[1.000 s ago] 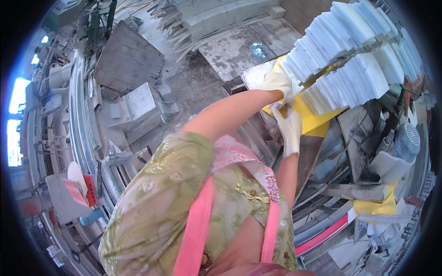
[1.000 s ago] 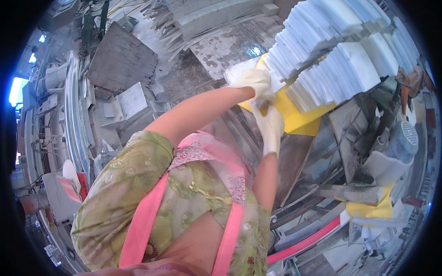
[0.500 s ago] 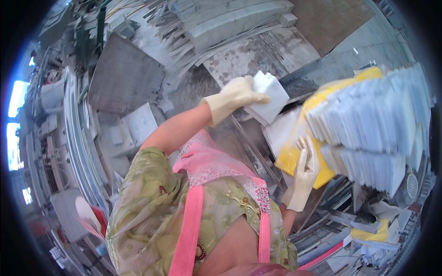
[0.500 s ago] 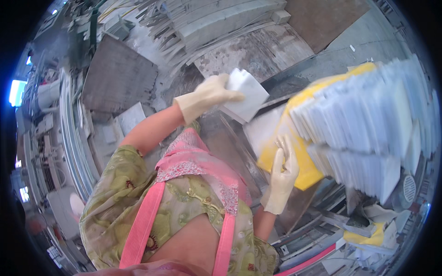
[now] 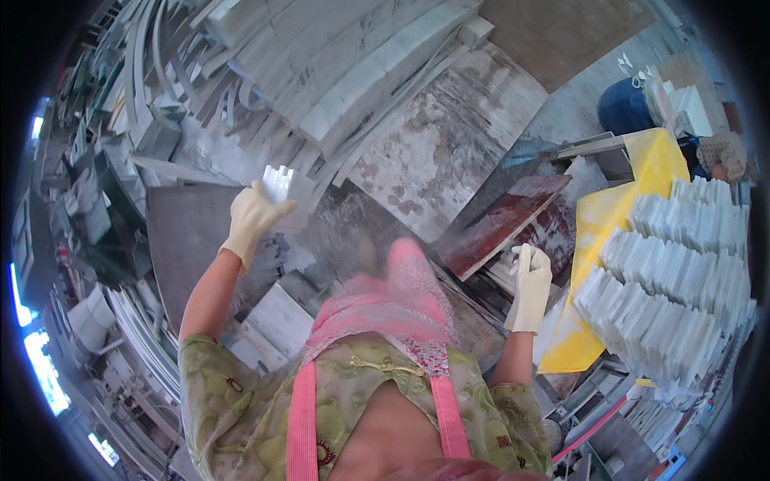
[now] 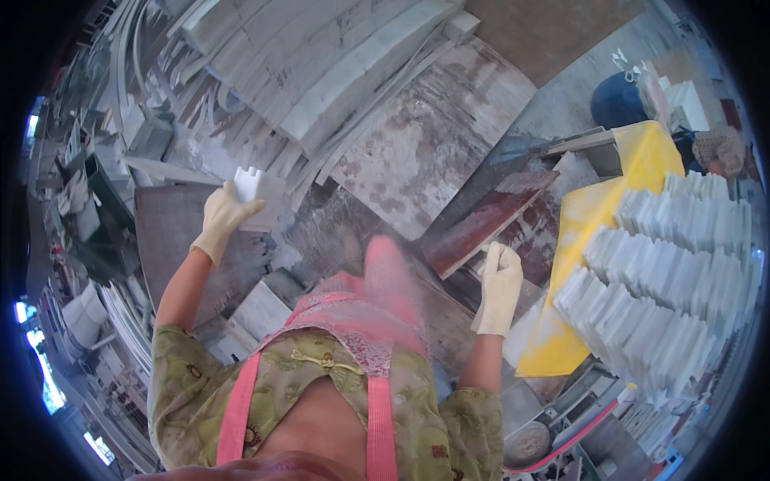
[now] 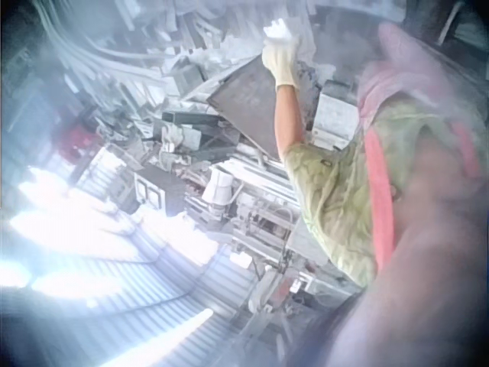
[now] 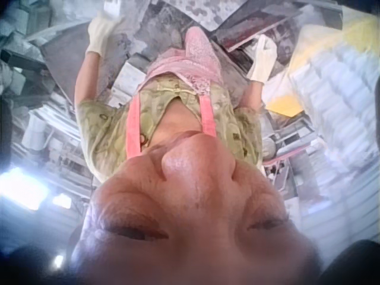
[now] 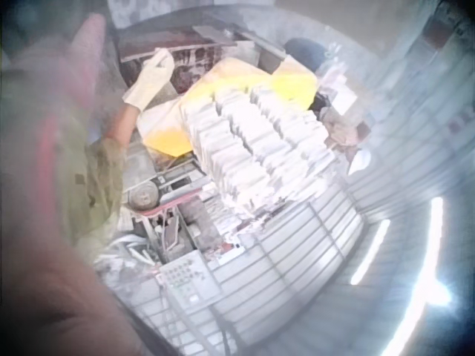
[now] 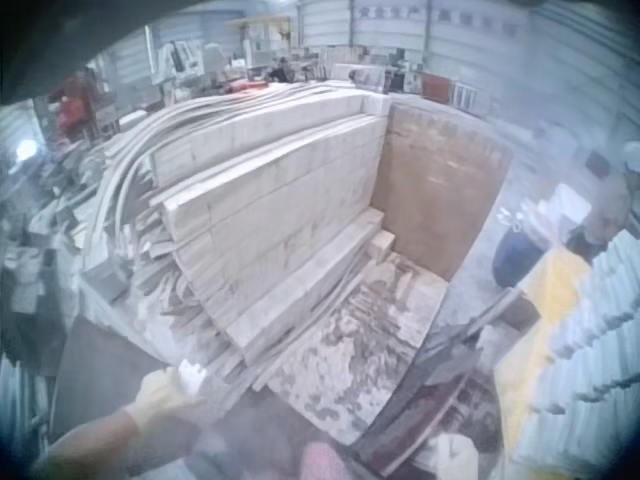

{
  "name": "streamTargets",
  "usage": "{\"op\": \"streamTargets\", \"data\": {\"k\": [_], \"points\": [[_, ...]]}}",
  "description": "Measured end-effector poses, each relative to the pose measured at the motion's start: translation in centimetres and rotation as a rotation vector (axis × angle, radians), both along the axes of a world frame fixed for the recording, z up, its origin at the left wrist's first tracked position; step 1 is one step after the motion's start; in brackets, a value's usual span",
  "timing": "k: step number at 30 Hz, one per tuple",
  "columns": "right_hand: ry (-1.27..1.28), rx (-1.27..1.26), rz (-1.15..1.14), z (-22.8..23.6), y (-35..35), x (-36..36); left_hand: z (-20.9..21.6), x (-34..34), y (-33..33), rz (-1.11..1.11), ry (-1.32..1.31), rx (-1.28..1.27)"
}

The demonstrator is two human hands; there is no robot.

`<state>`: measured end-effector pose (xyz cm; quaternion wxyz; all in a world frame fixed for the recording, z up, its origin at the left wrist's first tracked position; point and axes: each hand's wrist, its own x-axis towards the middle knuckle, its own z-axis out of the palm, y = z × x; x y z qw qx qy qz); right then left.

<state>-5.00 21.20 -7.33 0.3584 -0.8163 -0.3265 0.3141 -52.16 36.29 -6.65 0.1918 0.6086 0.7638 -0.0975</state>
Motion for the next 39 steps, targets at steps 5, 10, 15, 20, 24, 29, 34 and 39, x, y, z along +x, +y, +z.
{"op": "streamTargets", "data": {"k": [5, 10, 15, 20, 24, 29, 34, 39], "points": [[0.112, 0.014, -0.118, -1.2, 6.1, -0.3, 3.0, 1.1, 9.0, -0.047, -0.05, 0.084], [0.174, 0.109, -0.151, -2.7, 17.7, 2.3, 4.6, 6.2, 20.7, -0.127, -0.146, 0.154], [0.197, 0.183, -0.048, -6.9, 35.1, 8.8, 4.5, 16.3, 36.1, -0.259, -0.114, 0.147], [0.344, -0.035, 0.149, -6.3, 51.0, 14.2, 10.8, 28.7, 52.5, -0.562, -0.071, 0.011], [0.41, -0.104, 0.16, -2.3, 57.1, 16.9, 20.1, 34.5, 63.4, -0.963, -0.058, 0.235], [0.557, -0.196, 0.166, 0.9, 61.0, 18.2, 27.9, 41.7, 78.6, -1.314, 0.343, 0.377], [0.634, -0.232, 0.089, 1.5, 62.9, 19.5, 29.2, 46.3, 89.3, -1.41, 0.511, 0.494], [0.651, -0.325, 0.082, 0.9, 64.1, 20.9, 28.1, 47.4, 95.7, -1.474, 0.505, 0.469]]}}
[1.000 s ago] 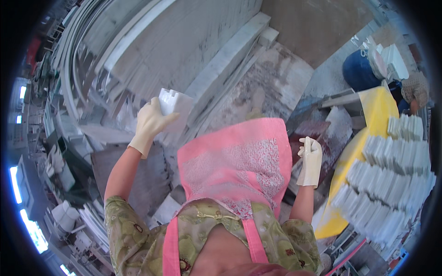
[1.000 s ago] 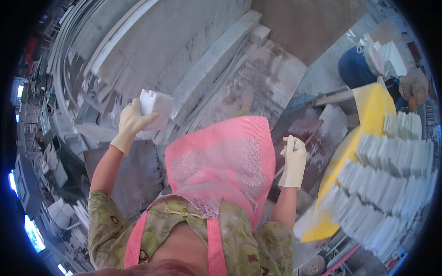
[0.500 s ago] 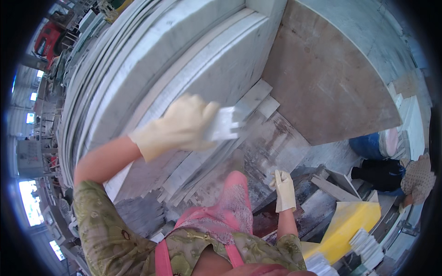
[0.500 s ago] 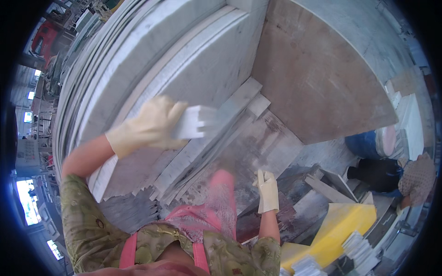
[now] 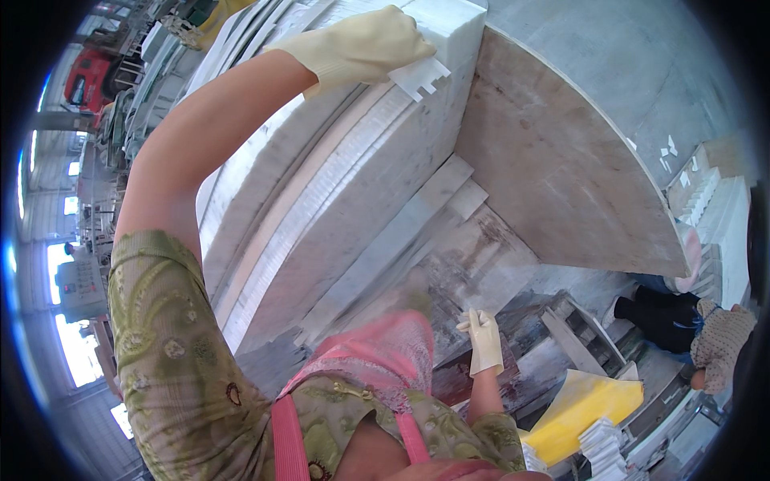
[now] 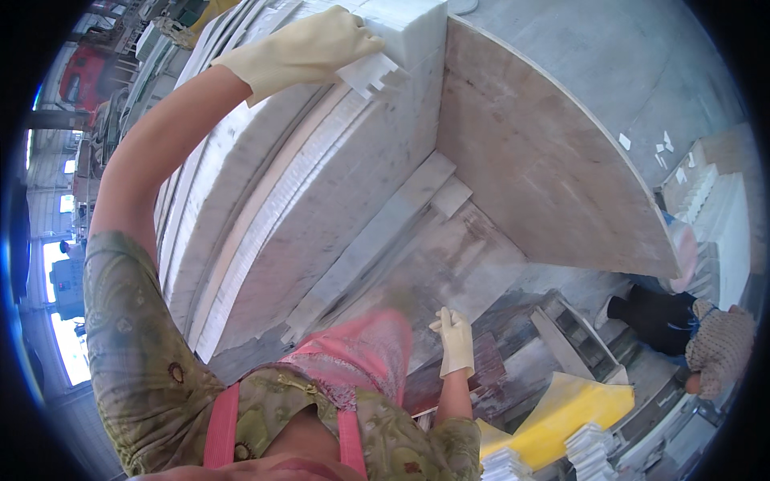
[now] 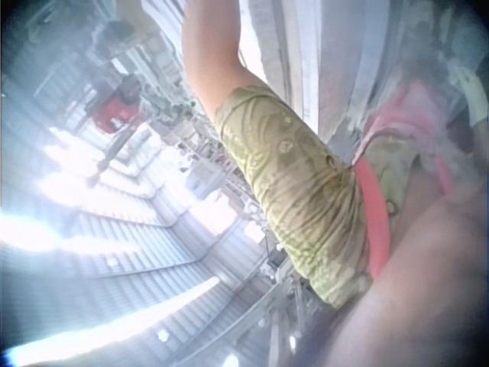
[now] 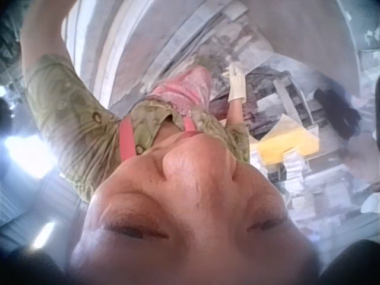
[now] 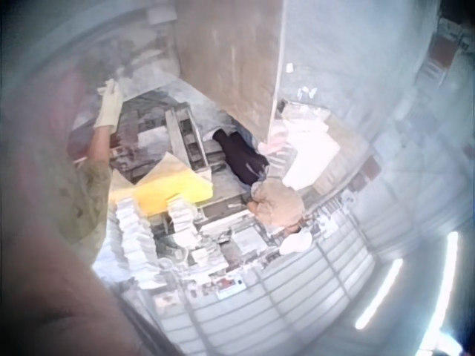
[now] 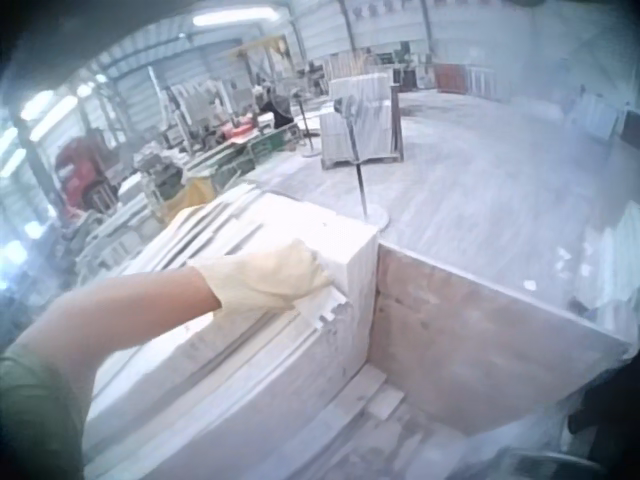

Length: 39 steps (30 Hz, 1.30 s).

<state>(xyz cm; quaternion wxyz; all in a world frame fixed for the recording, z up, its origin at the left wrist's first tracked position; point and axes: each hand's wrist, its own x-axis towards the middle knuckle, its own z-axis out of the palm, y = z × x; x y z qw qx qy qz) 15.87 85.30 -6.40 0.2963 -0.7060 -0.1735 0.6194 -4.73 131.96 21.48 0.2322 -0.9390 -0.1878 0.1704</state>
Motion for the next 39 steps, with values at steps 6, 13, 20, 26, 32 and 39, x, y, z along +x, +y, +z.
{"op": "streamTargets", "data": {"k": [6, 13, 20, 26, 32, 39], "points": [[0.026, 0.016, 0.005, 0.2, 1.9, -0.3, -0.8, 0.7, 2.1, 0.098, 0.037, -0.075], [-0.022, 0.098, 0.088, 1.4, 6.2, -0.7, -0.5, 0.0, 2.8, 0.225, -0.13, -0.119], [-0.019, 0.455, 0.023, 7.6, 21.5, -3.3, -1.5, -7.2, -1.0, 0.236, -0.566, 0.021], [0.227, 0.813, -0.452, 15.8, 35.6, -10.9, -5.1, -15.1, -6.5, 0.551, -0.737, -0.249], [0.203, 0.829, -0.595, 17.3, 39.4, -15.9, -5.6, -15.9, -6.3, 0.499, -0.862, -0.324], [0.059, 0.861, -0.406, 14.9, 40.2, -14.2, -5.9, -15.8, -6.2, 0.477, -0.883, -0.29]]}}
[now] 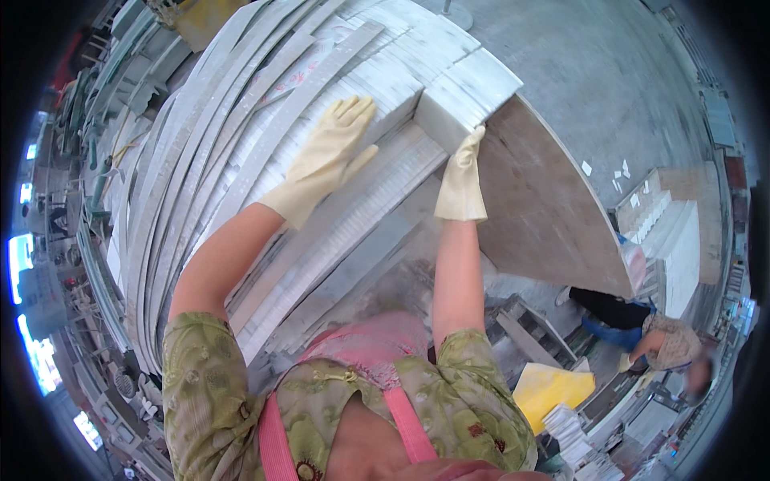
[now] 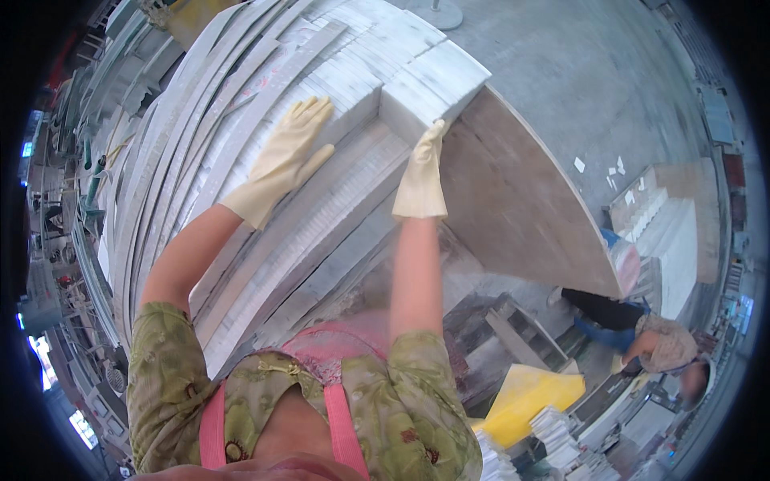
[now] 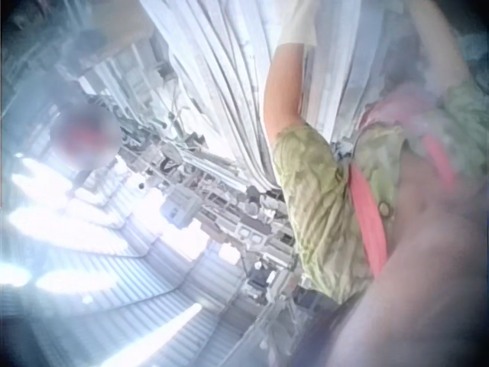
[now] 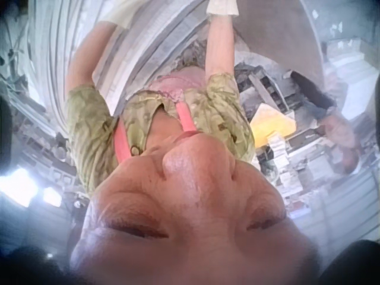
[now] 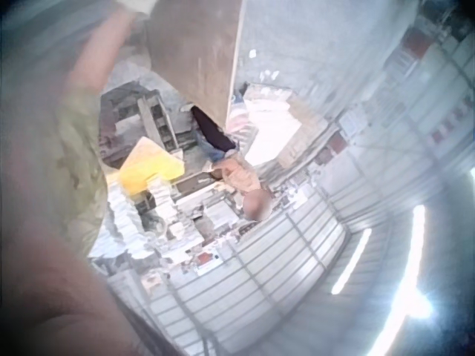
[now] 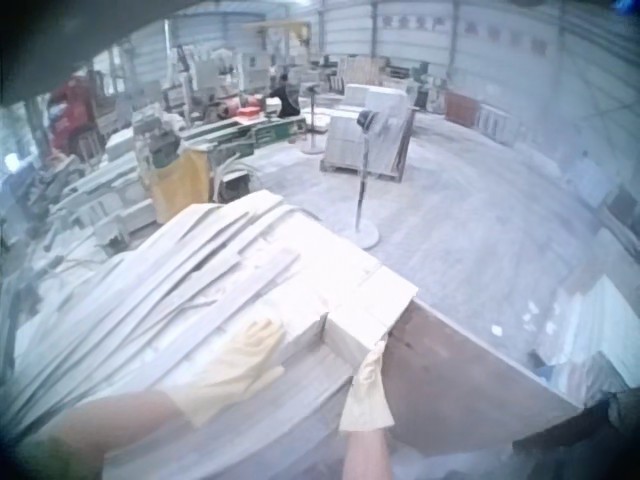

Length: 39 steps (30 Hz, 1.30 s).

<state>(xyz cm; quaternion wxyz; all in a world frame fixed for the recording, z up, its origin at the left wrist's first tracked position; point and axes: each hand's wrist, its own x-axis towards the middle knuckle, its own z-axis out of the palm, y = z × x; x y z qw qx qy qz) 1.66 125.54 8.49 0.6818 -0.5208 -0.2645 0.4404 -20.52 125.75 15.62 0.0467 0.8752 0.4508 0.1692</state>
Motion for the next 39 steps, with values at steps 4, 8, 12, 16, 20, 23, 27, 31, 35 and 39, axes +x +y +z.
{"op": "streamTargets", "data": {"k": [4, 8, 12, 16, 20, 23, 27, 31, 35, 39], "points": [[-0.465, -0.075, 0.058, -0.8, 0.3, 2.4, 0.1, 0.2, 0.0, -0.022, -0.009, 0.001], [-1.202, 0.208, -0.186, 4.8, 4.5, 5.6, 0.4, 0.2, -0.4, -0.022, -0.002, 0.051], [-1.604, 0.309, -0.06, 12.0, 10.8, 5.7, 0.3, 0.0, -0.2, -0.013, -0.034, 0.029], [-1.857, 0.039, 0.298, 8.7, 11.0, 2.9, -0.2, -0.2, 0.1, -0.025, -0.086, 0.03], [-1.981, -0.09, 0.455, 2.5, 11.7, 4.0, -0.5, -0.3, -0.1, -0.019, -0.154, 0.006], [-3.119, -0.116, -0.151, 2.8, 15.2, 6.9, -0.7, -0.4, -0.3, -0.009, -0.179, 0.021], [-1.581, -0.042, 0.18, 5.9, 12.9, 10.5, -0.8, -0.4, -0.3, -0.014, -0.197, 0.042], [-0.181, 0.029, -0.082, 3.9, 3.8, 8.9, -0.7, -0.3, -0.2, -0.007, -0.194, 0.026], [0.037, -0.035, 0.09, -0.6, 3.4, 2.4, -0.4, -0.2, -0.3, 0.011, -0.155, 0.014], [-0.247, -0.004, 0.18, -2.8, 4.3, 2.4, -0.2, -0.2, -0.4, 0.006, -0.152, -0.004]]}}
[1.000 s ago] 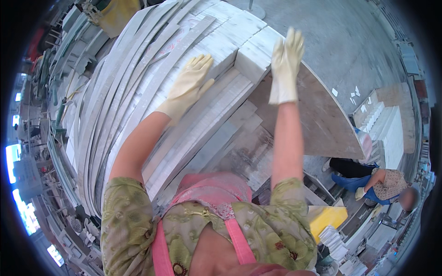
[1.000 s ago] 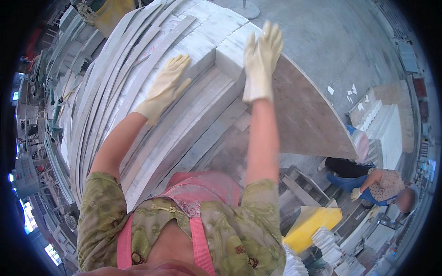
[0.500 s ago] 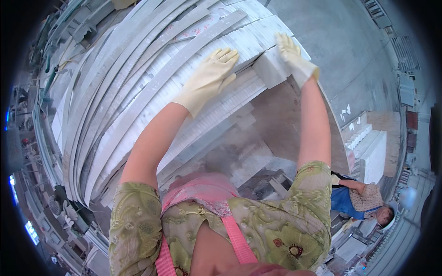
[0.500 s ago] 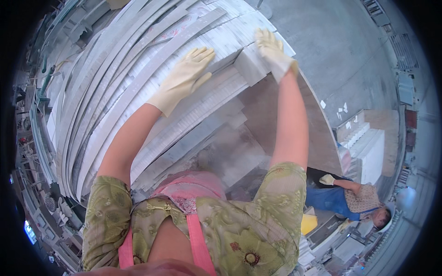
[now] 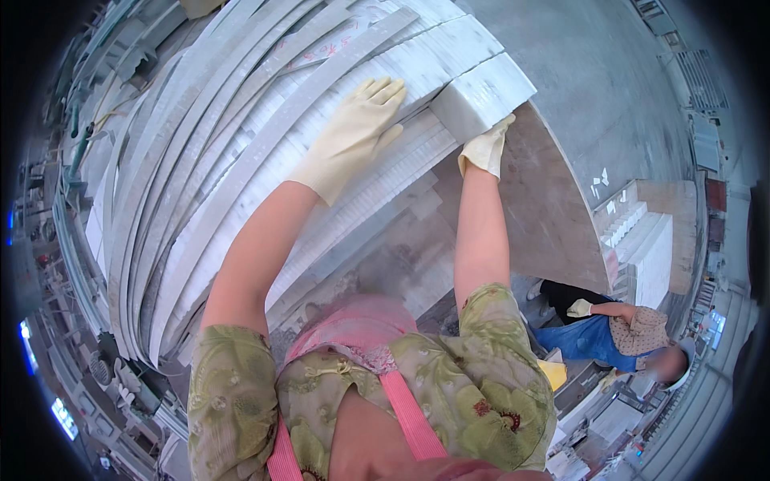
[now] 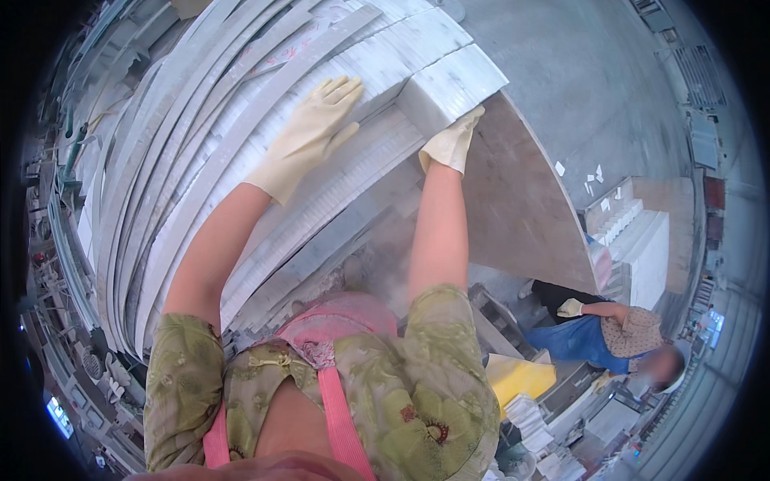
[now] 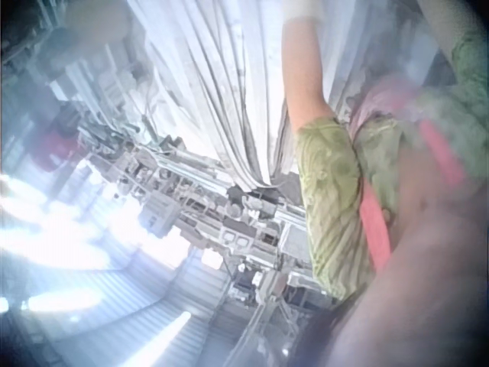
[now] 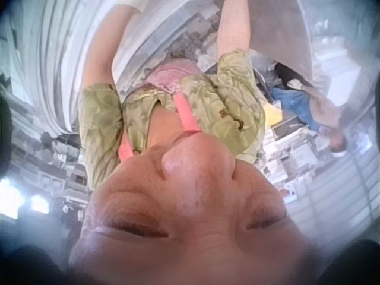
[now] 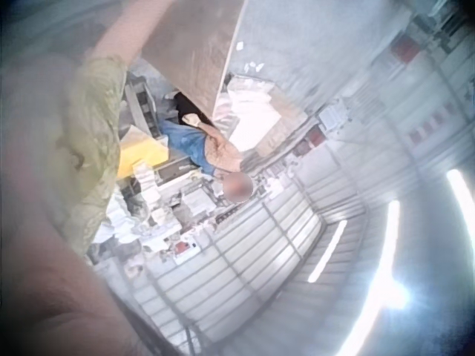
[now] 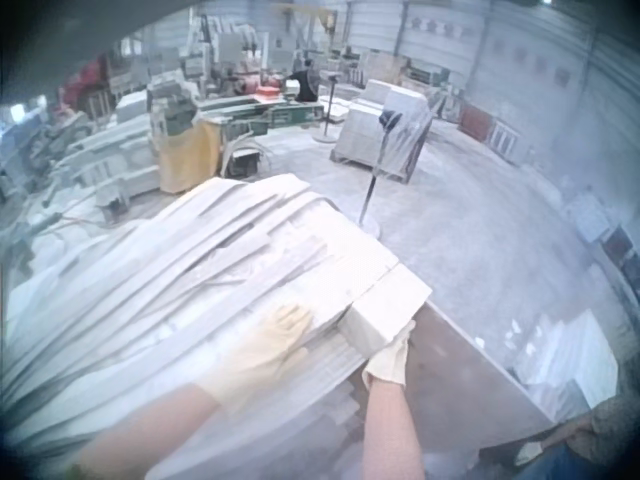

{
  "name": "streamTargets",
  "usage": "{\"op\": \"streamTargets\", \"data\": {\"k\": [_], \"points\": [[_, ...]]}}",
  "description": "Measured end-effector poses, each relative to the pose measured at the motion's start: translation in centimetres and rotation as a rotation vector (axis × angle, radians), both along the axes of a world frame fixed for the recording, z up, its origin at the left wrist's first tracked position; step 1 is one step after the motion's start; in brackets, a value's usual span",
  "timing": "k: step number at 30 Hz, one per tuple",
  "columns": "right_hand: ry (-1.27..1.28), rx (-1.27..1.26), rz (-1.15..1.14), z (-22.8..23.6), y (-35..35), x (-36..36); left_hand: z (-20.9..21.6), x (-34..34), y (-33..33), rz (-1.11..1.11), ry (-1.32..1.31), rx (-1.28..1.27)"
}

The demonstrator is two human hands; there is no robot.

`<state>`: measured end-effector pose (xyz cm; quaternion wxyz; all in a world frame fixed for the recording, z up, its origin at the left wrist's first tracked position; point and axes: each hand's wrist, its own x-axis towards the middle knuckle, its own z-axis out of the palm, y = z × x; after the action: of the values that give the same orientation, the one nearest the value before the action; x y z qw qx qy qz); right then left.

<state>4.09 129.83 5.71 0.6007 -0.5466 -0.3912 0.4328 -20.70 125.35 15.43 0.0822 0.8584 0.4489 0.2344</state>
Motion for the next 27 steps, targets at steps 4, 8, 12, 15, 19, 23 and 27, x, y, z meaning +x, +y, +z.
{"op": "streamTargets", "data": {"k": [4, 8, 12, 15, 19, 23, 27], "points": [[-0.022, -0.062, -0.328, 4.1, 0.2, 2.1, -0.2, 0.0, 0.3, 0.0, 0.035, 0.021], [-1.001, 0.34, -0.224, 15.2, 4.8, 3.3, -0.3, -0.1, 0.2, -0.008, -0.004, 0.036], [-1.403, 0.539, -0.138, 17.1, 9.0, -0.6, -0.1, -0.1, -0.1, -0.003, -0.011, 0.03], [-1.633, 0.471, -0.13, 10.1, 6.0, -0.9, 0.0, -0.1, 0.2, 0.005, 0.022, 0.003], [-1.671, 0.297, 0.032, 5.5, 6.7, 0.9, -0.1, -0.1, 0.3, 0.013, 0.034, -0.021], [-1.668, 0.318, 0.147, 6.7, 7.1, 1.7, -0.4, -0.1, 0.2, 0.008, -0.022, 0.042], [-0.686, 0.275, -0.156, 8.9, 3.1, 4.5, -0.5, 0.0, 0.1, 0.007, -0.031, 0.044]]}}
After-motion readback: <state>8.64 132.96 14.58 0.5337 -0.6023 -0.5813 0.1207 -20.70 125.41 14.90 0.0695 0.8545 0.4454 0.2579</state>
